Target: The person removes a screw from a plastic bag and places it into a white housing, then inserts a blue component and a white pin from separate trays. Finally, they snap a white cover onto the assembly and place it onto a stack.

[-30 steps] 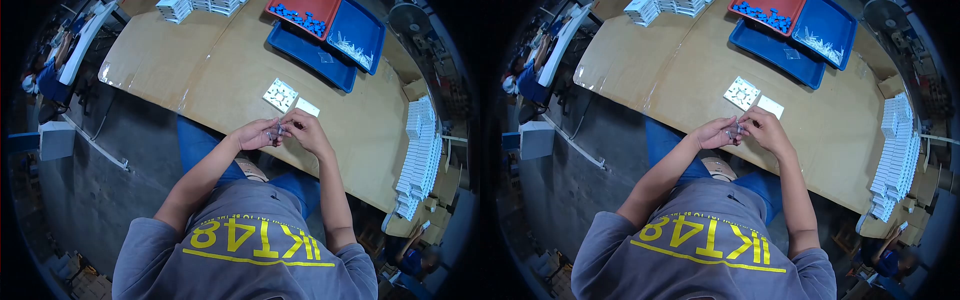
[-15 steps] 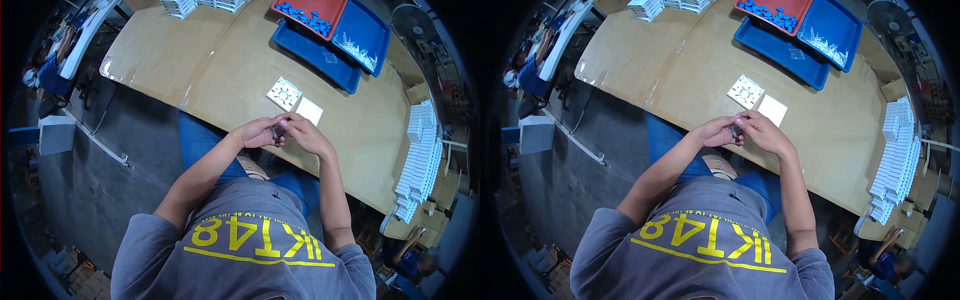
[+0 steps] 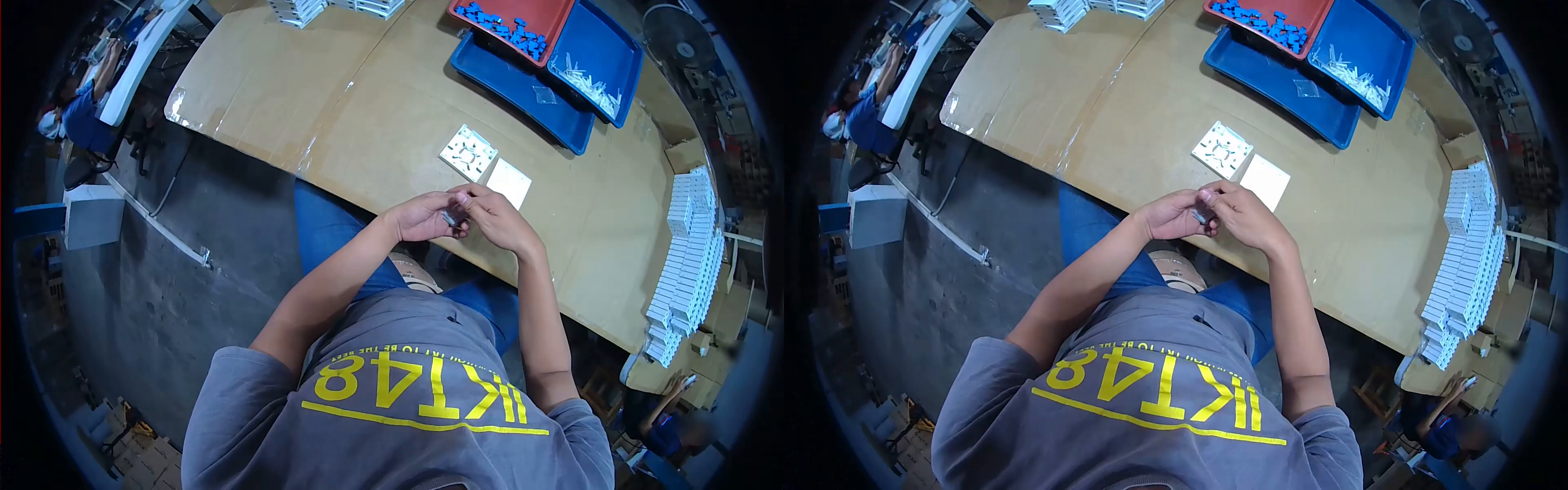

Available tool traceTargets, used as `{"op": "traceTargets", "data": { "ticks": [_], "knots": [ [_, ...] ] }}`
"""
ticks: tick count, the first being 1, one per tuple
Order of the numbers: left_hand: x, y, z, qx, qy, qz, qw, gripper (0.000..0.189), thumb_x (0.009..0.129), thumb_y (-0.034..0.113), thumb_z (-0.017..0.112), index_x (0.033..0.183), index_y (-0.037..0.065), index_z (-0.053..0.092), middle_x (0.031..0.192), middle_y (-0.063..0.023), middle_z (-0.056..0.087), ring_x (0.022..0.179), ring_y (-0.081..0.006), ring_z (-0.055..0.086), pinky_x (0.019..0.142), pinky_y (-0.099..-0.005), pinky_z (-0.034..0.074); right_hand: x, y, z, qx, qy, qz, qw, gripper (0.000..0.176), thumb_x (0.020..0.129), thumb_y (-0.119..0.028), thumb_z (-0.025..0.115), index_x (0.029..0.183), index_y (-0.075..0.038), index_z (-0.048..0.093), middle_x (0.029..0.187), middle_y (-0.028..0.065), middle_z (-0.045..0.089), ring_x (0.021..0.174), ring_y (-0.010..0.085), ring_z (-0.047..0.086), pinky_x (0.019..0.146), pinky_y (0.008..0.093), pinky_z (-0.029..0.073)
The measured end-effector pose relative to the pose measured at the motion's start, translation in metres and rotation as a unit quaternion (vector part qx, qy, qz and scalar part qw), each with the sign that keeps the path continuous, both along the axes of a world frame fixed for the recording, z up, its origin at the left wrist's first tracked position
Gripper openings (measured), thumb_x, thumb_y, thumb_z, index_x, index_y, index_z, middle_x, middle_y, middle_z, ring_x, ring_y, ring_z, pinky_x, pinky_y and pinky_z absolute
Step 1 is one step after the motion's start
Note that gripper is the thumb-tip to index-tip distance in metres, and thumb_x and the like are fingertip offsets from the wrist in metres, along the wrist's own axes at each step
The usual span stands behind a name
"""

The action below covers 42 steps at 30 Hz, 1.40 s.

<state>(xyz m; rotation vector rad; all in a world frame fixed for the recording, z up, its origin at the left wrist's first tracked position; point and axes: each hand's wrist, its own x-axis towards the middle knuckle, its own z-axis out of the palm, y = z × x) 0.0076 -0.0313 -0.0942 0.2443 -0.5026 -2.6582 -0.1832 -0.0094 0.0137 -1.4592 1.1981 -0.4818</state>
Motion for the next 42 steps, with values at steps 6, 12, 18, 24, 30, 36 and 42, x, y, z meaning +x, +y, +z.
{"op": "traceTargets", "data": {
  "ticks": [6,12,18,24,30,36,42],
  "knots": [
    [0.002,-0.002,0.014,0.043,0.027,-0.012,0.999,0.037,0.112,0.041,0.048,0.133,0.012,0.057,0.110,-0.0048,0.065,0.095,-0.0201,0.065,0.092,-0.0417,0.053,-0.003,-0.006,0.009,0.046,-0.019,-0.058,0.997,0.039,0.111,-0.028,0.054,0.116,0.008,0.068,0.114,0.0110,0.068,0.080,0.0140,0.067,0.077,0.0301,0.055],
    [0.001,0.000,-0.003,0.014,-0.016,-0.004,1.000,0.033,0.112,0.035,0.046,0.132,0.010,0.055,0.108,-0.0050,0.064,0.093,-0.0187,0.064,0.090,-0.0400,0.052,0.002,-0.001,0.005,0.044,-0.014,0.012,0.999,0.039,0.113,-0.026,0.050,0.113,0.008,0.069,0.117,0.0094,0.068,0.087,0.0143,0.065,0.081,0.0308,0.055],
    [0.000,-0.005,0.014,0.056,0.002,-0.024,0.998,0.059,0.112,0.050,0.041,0.147,0.004,0.051,0.112,-0.0081,0.068,0.091,-0.0202,0.066,0.090,-0.0406,0.053,-0.028,-0.020,-0.002,0.021,-0.110,-0.077,0.991,0.036,0.112,-0.026,0.053,0.116,0.004,0.073,0.116,0.0098,0.073,0.101,0.0155,0.068,0.091,0.0318,0.055],
    [0.001,-0.005,0.017,0.088,0.018,-0.035,0.995,0.065,0.112,0.050,0.042,0.154,0.001,0.046,0.119,-0.0099,0.069,0.092,-0.0204,0.065,0.092,-0.0399,0.052,-0.107,-0.098,-0.005,-0.184,0.048,-0.249,0.949,0.026,0.102,-0.023,0.067,0.106,0.001,0.077,0.094,0.0094,0.078,0.085,0.0149,0.069,0.080,0.0334,0.055],
    [0.000,-0.006,0.011,0.076,0.024,-0.037,0.996,0.055,0.113,0.044,0.044,0.151,0.005,0.049,0.119,-0.0086,0.066,0.094,-0.0186,0.064,0.092,-0.0376,0.052,-0.179,-0.188,-0.004,-0.295,0.223,-0.369,0.852,0.019,0.093,-0.019,0.072,0.106,-0.005,0.078,0.095,0.0176,0.078,0.091,0.0304,0.076,0.081,0.0386,0.058],
    [-0.001,-0.007,0.010,0.077,0.020,-0.038,0.996,0.057,0.112,0.045,0.044,0.150,0.003,0.050,0.121,-0.0098,0.066,0.096,-0.0203,0.063,0.093,-0.0394,0.050,-0.190,-0.249,0.005,-0.294,0.358,-0.378,0.802,0.015,0.090,-0.019,0.071,0.097,-0.008,0.078,0.096,0.0164,0.077,0.093,0.0370,0.074,0.082,0.0465,0.058],
    [-0.002,-0.008,0.006,0.087,0.038,-0.046,0.994,0.058,0.112,0.044,0.044,0.151,0.002,0.048,0.125,-0.0113,0.066,0.097,-0.0213,0.065,0.094,-0.0403,0.051,-0.186,-0.282,-0.011,-0.276,0.490,-0.376,0.736,0.018,0.086,-0.024,0.072,0.092,-0.008,0.079,0.098,0.0172,0.078,0.095,0.0372,0.075,0.085,0.0485,0.058]
  ]
}}
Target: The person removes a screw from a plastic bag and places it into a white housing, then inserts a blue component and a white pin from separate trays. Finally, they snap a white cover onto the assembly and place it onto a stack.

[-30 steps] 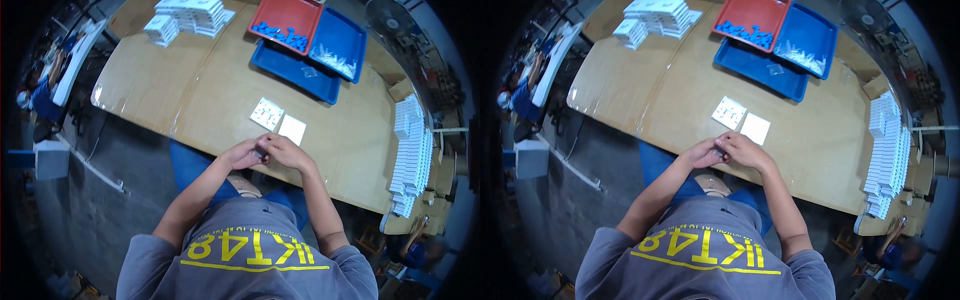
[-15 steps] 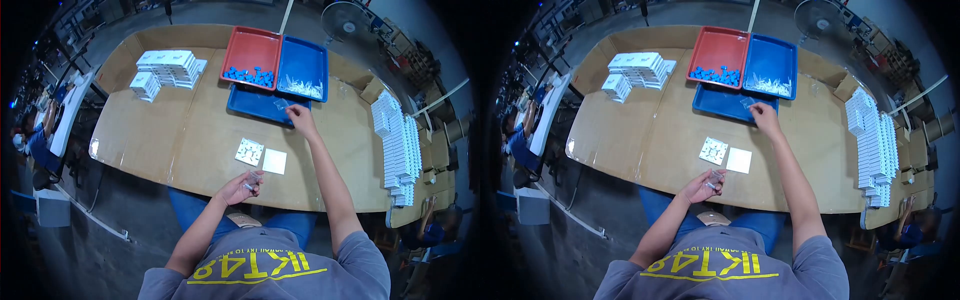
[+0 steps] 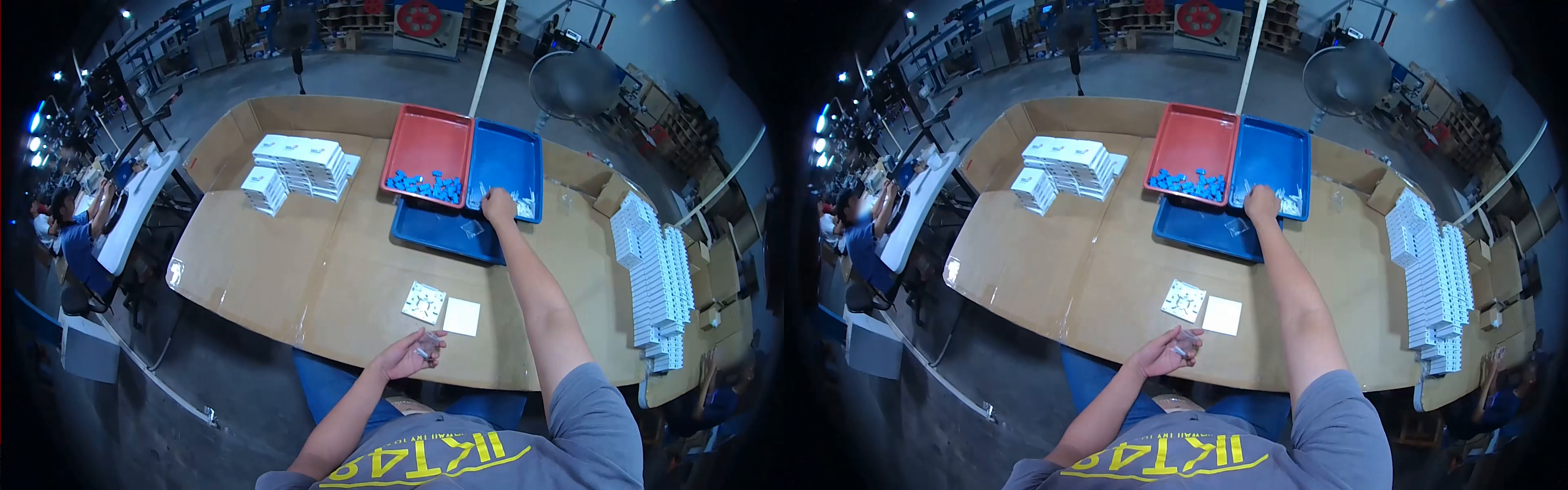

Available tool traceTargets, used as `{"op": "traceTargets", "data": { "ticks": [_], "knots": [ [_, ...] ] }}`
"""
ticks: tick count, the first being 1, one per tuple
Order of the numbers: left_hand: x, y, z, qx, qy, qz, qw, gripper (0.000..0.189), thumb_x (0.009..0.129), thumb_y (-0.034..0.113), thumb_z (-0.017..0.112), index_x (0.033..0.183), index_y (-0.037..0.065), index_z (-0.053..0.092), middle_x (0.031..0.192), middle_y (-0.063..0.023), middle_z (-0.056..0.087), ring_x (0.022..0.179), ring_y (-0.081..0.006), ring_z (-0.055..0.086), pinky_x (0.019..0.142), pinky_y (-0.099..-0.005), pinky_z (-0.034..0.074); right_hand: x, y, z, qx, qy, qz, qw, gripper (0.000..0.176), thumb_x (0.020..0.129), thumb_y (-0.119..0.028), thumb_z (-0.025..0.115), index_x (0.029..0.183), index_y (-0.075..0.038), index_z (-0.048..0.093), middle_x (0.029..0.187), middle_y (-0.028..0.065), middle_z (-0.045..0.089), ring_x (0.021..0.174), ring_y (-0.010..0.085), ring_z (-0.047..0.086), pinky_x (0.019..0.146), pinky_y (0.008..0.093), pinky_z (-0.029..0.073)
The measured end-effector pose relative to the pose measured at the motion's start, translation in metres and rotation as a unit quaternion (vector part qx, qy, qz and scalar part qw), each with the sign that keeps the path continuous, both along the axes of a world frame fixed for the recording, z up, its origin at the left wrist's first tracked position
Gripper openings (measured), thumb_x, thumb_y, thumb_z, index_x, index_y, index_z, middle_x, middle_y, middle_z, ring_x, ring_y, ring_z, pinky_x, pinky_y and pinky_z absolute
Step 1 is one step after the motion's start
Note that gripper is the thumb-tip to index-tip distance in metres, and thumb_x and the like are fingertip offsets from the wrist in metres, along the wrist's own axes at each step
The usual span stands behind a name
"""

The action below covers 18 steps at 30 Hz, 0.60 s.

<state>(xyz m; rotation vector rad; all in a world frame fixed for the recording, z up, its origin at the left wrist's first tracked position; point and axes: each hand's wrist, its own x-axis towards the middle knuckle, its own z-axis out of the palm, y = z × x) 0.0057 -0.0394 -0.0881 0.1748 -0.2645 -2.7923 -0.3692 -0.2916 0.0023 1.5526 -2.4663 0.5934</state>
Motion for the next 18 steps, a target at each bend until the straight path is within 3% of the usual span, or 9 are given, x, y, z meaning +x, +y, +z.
{"op": "traceTargets", "data": {
  "ticks": [1,2,6,9,18],
  "knots": [
    [0.000,-0.001,0.000,0.003,0.002,-0.004,1.000,0.058,0.112,0.044,0.044,0.152,0.001,0.047,0.125,-0.0115,0.066,0.097,-0.0214,0.065,0.094,-0.0404,0.051,0.003,-0.002,0.003,0.005,0.030,-0.017,0.999,0.019,0.085,-0.025,0.073,0.092,-0.008,0.079,0.099,0.0174,0.078,0.095,0.0371,0.075,0.086,0.0485,0.058],
    [0.000,-0.001,-0.001,0.000,0.006,-0.008,1.000,0.058,0.113,0.044,0.043,0.153,0.001,0.046,0.125,-0.0118,0.066,0.098,-0.0216,0.065,0.095,-0.0405,0.051,0.003,-0.007,0.009,0.083,-0.029,-0.032,0.996,0.027,0.087,-0.024,0.071,0.105,-0.004,0.077,0.118,0.0172,0.073,0.114,0.0361,0.070,0.096,0.0520,0.054],
    [0.000,-0.003,0.002,0.007,0.014,-0.022,1.000,0.057,0.114,0.043,0.041,0.153,0.001,0.046,0.124,-0.0114,0.066,0.099,-0.0212,0.064,0.095,-0.0398,0.050,0.012,-0.010,0.010,0.075,-0.003,-0.060,0.995,0.025,0.086,-0.021,0.070,0.104,-0.006,0.078,0.118,0.0175,0.073,0.114,0.0370,0.069,0.096,0.0528,0.053],
    [0.000,-0.003,0.005,0.008,0.004,-0.024,1.000,0.056,0.114,0.043,0.041,0.151,0.002,0.047,0.120,-0.0086,0.067,0.098,-0.0187,0.066,0.093,-0.0369,0.053,0.010,-0.014,-0.001,0.007,0.016,-0.068,0.998,0.027,0.080,-0.023,0.073,0.097,-0.003,0.078,0.109,0.0214,0.076,0.103,0.0388,0.074,0.089,0.0519,0.057],
    [0.000,-0.003,0.006,0.009,0.006,-0.028,1.000,0.056,0.114,0.042,0.041,0.152,0.002,0.047,0.122,-0.0084,0.067,0.098,-0.0187,0.065,0.093,-0.0382,0.053,0.010,-0.010,-0.003,0.004,0.057,-0.052,0.997,0.030,0.078,-0.028,0.075,0.096,-0.004,0.078,0.103,0.0176,0.074,0.096,0.0378,0.073,0.083,0.0532,0.057]
  ]
}}
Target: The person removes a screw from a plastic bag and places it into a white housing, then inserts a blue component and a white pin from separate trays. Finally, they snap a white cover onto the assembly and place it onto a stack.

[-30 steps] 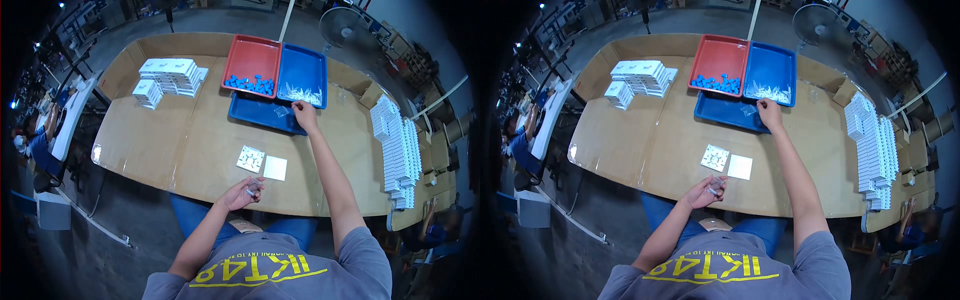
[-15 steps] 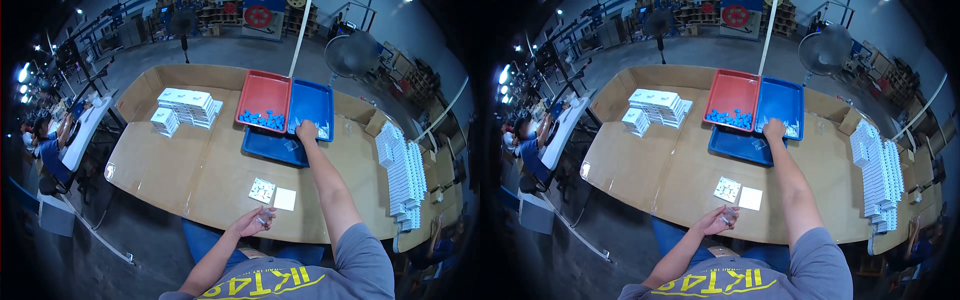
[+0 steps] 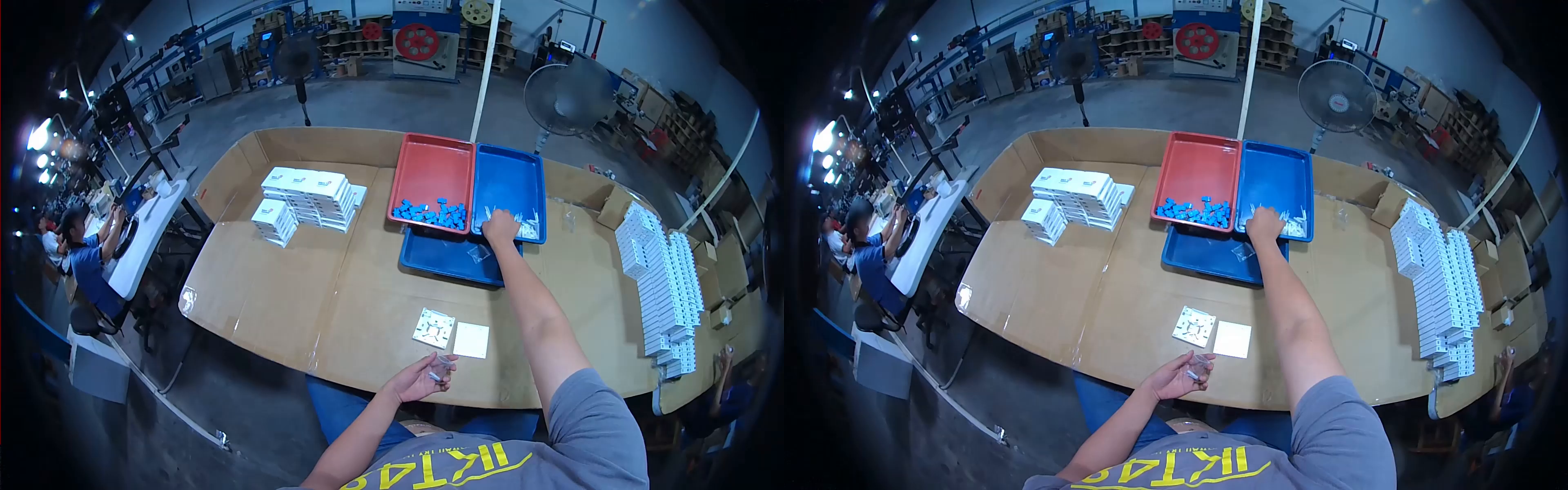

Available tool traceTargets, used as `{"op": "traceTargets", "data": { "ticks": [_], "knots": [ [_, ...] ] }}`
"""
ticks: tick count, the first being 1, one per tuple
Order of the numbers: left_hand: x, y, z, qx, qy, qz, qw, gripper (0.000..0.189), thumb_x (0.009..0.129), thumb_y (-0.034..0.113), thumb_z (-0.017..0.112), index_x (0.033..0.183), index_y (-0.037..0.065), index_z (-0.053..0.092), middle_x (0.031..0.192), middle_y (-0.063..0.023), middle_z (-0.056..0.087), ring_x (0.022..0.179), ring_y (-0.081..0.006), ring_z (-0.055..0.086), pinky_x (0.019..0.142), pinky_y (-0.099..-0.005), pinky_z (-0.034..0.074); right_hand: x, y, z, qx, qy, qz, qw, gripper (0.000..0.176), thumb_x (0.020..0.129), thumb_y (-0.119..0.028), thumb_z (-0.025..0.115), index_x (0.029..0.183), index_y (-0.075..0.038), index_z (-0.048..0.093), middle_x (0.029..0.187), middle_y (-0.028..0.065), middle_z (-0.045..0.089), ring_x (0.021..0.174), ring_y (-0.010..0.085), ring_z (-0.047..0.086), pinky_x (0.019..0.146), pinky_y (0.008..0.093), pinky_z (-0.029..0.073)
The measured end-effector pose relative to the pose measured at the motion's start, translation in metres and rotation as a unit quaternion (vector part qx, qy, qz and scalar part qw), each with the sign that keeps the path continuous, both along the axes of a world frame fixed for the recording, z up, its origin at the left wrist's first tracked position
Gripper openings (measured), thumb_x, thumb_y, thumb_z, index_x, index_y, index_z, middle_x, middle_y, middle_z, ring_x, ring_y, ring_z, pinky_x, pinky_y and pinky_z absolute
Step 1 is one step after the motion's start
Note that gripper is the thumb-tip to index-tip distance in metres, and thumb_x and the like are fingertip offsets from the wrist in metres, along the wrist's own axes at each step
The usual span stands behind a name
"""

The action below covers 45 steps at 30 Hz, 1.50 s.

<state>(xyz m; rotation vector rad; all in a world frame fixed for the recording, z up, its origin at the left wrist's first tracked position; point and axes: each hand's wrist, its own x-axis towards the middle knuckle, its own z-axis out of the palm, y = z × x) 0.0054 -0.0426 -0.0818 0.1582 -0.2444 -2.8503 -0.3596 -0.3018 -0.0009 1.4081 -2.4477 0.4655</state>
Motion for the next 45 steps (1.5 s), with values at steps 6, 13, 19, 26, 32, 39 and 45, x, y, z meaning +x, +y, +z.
{"op": "traceTargets", "data": {
  "ticks": [6,13,19,26,32,39,45],
  "knots": [
    [0.000,0.000,-0.001,-0.001,0.008,0.004,1.000,0.057,0.114,0.042,0.041,0.153,0.001,0.045,0.123,-0.0089,0.067,0.099,-0.0195,0.065,0.094,-0.0386,0.053,-0.009,0.000,0.009,-0.039,-0.169,0.002,0.985,0.035,0.080,-0.035,0.079,0.093,-0.002,0.075,0.106,0.0185,0.075,0.092,0.0367,0.073,0.081,0.0498,0.057],
    [0.000,0.000,0.000,-0.009,-0.013,0.004,1.000,0.059,0.113,0.044,0.042,0.154,0.001,0.045,0.123,-0.0084,0.066,0.099,-0.0192,0.064,0.095,-0.0383,0.051,-0.018,0.019,0.050,-0.260,-0.677,0.210,0.656,0.014,0.092,-0.014,0.074,0.093,-0.001,0.069,0.091,0.0091,0.074,0.064,0.0108,0.056,0.056,0.0274,0.042],
    [0.001,0.001,0.000,0.013,-0.019,0.011,1.000,0.062,0.112,0.046,0.044,0.155,0.000,0.043,0.120,-0.0067,0.065,0.097,-0.0186,0.063,0.095,-0.0381,0.050,0.020,0.093,0.122,-0.214,-0.759,0.336,0.515,0.010,0.096,-0.009,0.073,0.101,-0.001,0.069,0.091,0.0071,0.072,0.062,0.0043,0.048,0.058,0.0222,0.039],
    [0.002,0.004,-0.005,-0.002,-0.024,0.030,0.999,0.062,0.112,0.046,0.043,0.153,-0.001,0.045,0.119,-0.0072,0.066,0.094,-0.0190,0.064,0.093,-0.0382,0.053,0.063,0.190,0.066,-0.116,-0.678,0.252,0.681,0.015,0.093,-0.002,0.073,0.107,-0.003,0.069,0.090,0.0066,0.076,0.064,0.0044,0.052,0.057,0.0214,0.038],
    [0.000,0.004,-0.008,0.010,-0.032,0.042,0.999,0.060,0.113,0.046,0.041,0.148,-0.002,0.051,0.117,-0.0081,0.069,0.092,-0.0190,0.067,0.092,-0.0369,0.054,0.124,0.291,0.007,0.006,-0.719,0.226,0.657,0.012,0.093,-0.001,0.076,0.103,0.001,0.071,0.086,0.0002,0.072,0.069,0.0022,0.057,0.060,0.0204,0.043],
    [-0.002,0.004,-0.003,-0.030,-0.060,0.034,0.997,0.058,0.114,0.046,0.038,0.142,-0.002,0.055,0.114,-0.0082,0.070,0.093,-0.0186,0.065,0.093,-0.0373,0.052,0.138,0.314,0.014,0.069,-0.618,0.271,0.734,0.010,0.092,-0.003,0.077,0.101,-0.001,0.075,0.083,-0.0027,0.068,0.069,0.0019,0.054,0.061,0.0216,0.041],
    [-0.001,0.007,0.004,-0.070,-0.058,0.049,0.995,0.043,0.114,0.041,0.043,0.132,0.006,0.060,0.115,-0.0092,0.069,0.094,-0.0189,0.064,0.092,-0.0380,0.052,0.152,0.296,0.034,0.149,-0.505,0.360,0.770,0.010,0.090,-0.005,0.077,0.100,-0.002,0.078,0.098,0.0035,0.076,0.080,0.0101,0.064,0.071,0.0258,0.050]
  ]
}}
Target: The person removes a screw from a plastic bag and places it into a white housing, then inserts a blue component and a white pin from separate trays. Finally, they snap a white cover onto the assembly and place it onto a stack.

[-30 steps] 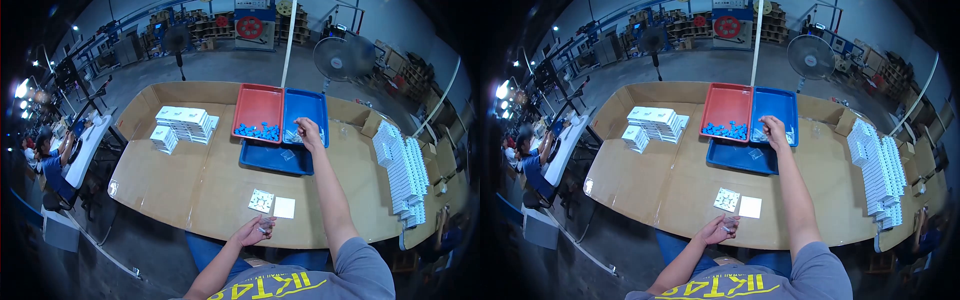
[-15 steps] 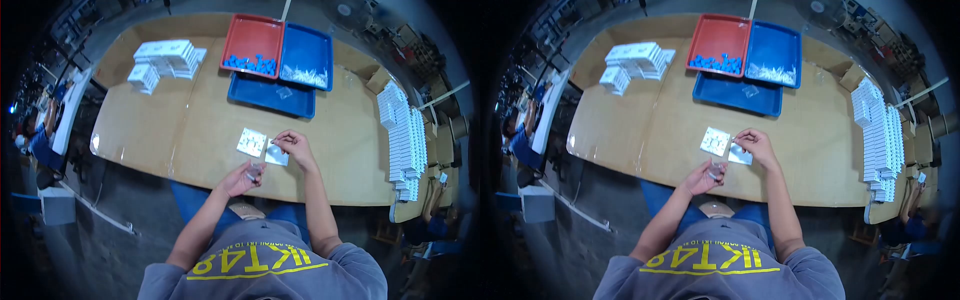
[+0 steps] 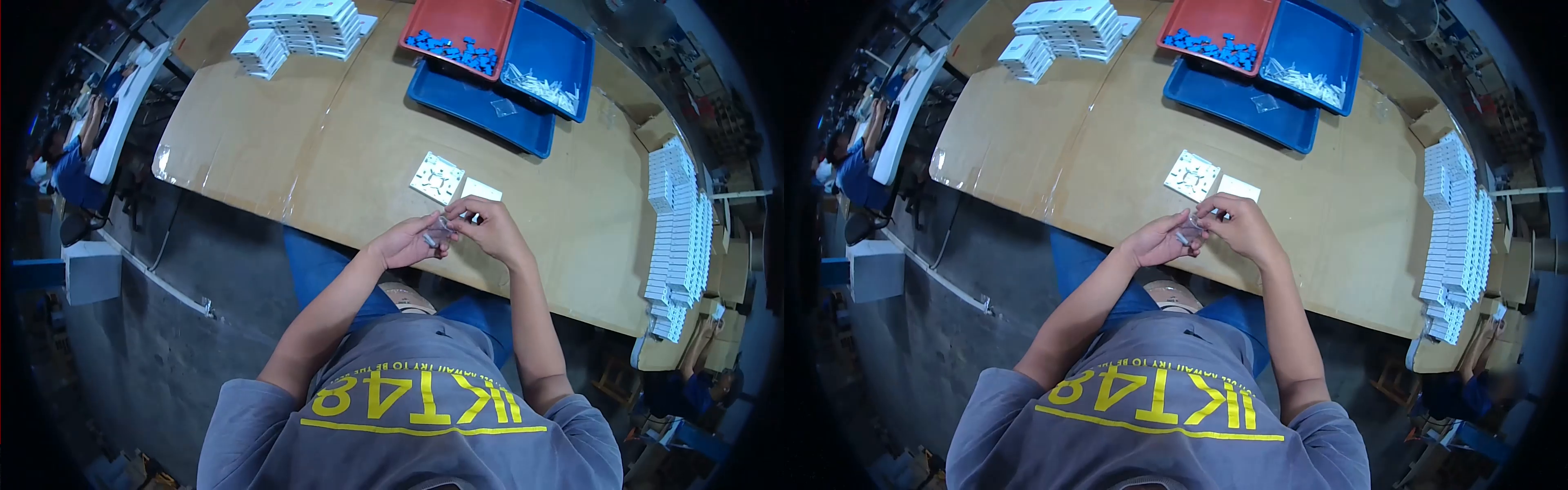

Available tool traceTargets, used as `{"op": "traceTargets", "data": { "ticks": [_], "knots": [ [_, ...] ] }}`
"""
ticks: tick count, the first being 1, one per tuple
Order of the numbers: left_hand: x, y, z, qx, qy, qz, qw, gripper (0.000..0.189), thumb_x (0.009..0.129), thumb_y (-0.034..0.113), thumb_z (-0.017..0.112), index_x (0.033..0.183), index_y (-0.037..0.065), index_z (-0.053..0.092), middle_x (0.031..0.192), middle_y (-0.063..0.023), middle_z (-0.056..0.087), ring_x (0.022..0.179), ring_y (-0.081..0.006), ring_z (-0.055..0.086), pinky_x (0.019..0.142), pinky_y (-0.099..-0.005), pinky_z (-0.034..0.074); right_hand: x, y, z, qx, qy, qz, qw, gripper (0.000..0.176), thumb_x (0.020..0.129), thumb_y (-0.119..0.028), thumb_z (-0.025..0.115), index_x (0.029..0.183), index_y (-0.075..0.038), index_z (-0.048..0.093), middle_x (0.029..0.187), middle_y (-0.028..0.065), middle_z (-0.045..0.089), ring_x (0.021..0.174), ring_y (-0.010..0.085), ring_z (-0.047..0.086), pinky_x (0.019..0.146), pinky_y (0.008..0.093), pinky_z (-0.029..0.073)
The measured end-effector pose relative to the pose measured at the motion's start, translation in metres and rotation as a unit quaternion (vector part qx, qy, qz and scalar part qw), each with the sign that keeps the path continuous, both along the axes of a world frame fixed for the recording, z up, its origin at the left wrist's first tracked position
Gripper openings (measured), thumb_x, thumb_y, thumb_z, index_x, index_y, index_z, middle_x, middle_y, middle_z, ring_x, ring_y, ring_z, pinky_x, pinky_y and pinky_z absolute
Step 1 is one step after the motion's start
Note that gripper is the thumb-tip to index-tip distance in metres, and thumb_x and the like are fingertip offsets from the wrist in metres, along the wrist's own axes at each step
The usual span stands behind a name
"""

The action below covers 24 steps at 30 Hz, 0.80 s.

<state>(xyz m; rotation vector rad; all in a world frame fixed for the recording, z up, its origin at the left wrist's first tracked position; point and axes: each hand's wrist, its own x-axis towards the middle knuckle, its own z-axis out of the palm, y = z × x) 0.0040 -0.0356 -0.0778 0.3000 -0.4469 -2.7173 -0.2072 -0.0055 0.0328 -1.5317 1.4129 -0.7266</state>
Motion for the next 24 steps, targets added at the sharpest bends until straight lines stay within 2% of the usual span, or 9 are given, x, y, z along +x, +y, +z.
{"op": "traceTargets", "data": {
  "ticks": [2,8,14,17,20,24],
  "knots": [
    [0.002,0.001,-0.001,-0.001,0.000,0.004,1.000,0.040,0.114,0.040,0.044,0.131,0.008,0.060,0.115,-0.0091,0.069,0.094,-0.0194,0.064,0.091,-0.0382,0.051,0.001,-0.005,0.002,0.029,-0.020,0.042,0.999,0.012,0.090,-0.005,0.075,0.101,-0.001,0.077,0.108,0.0074,0.077,0.087,0.0143,0.068,0.074,0.0274,0.051],
    [0.002,0.003,-0.013,-0.004,-0.003,0.008,1.000,0.038,0.113,0.041,0.046,0.128,0.010,0.061,0.112,-0.0080,0.068,0.095,-0.0196,0.063,0.092,-0.0389,0.051,0.001,-0.016,-0.007,-0.023,0.032,0.146,0.989,0.015,0.094,-0.005,0.069,0.105,0.001,0.077,0.121,0.0107,0.075,0.098,0.0173,0.069,0.081,0.0322,0.054],
    [0.003,0.001,-0.009,0.014,0.034,0.001,0.999,0.039,0.114,0.043,0.042,0.128,0.012,0.061,0.111,-0.0087,0.068,0.096,-0.0203,0.065,0.093,-0.0402,0.051,0.005,-0.016,-0.007,0.114,-0.036,0.092,0.989,0.026,0.106,-0.017,0.063,0.116,0.004,0.075,0.122,0.0110,0.074,0.100,0.0176,0.068,0.087,0.0323,0.054],
    [0.003,0.000,-0.006,0.023,0.035,-0.010,0.999,0.042,0.114,0.044,0.038,0.128,0.012,0.061,0.111,-0.0092,0.069,0.096,-0.0208,0.066,0.094,-0.0403,0.051,0.003,-0.016,-0.022,0.010,-0.043,0.106,0.993,0.035,0.109,-0.025,0.059,0.123,0.005,0.071,0.108,0.0114,0.076,0.086,0.0149,0.067,0.081,0.0312,0.056],
    [0.003,-0.001,-0.008,0.027,0.042,-0.012,0.999,0.043,0.115,0.044,0.037,0.129,0.011,0.061,0.110,-0.0093,0.069,0.097,-0.0211,0.067,0.094,-0.0405,0.051,0.004,-0.017,-0.016,0.065,-0.039,0.106,0.992,0.036,0.111,-0.027,0.056,0.122,0.003,0.073,0.117,0.0102,0.075,0.096,0.0155,0.066,0.088,0.0313,0.054],
    [0.004,0.001,-0.015,0.028,0.026,-0.005,0.999,0.041,0.114,0.043,0.038,0.131,0.011,0.059,0.109,-0.0086,0.069,0.096,-0.0216,0.067,0.094,-0.0409,0.051,0.010,-0.018,-0.011,0.152,-0.048,0.112,0.981,0.038,0.111,-0.028,0.055,0.122,0.004,0.072,0.120,0.0102,0.073,0.099,0.0164,0.066,0.090,0.0320,0.055]
  ]
}}
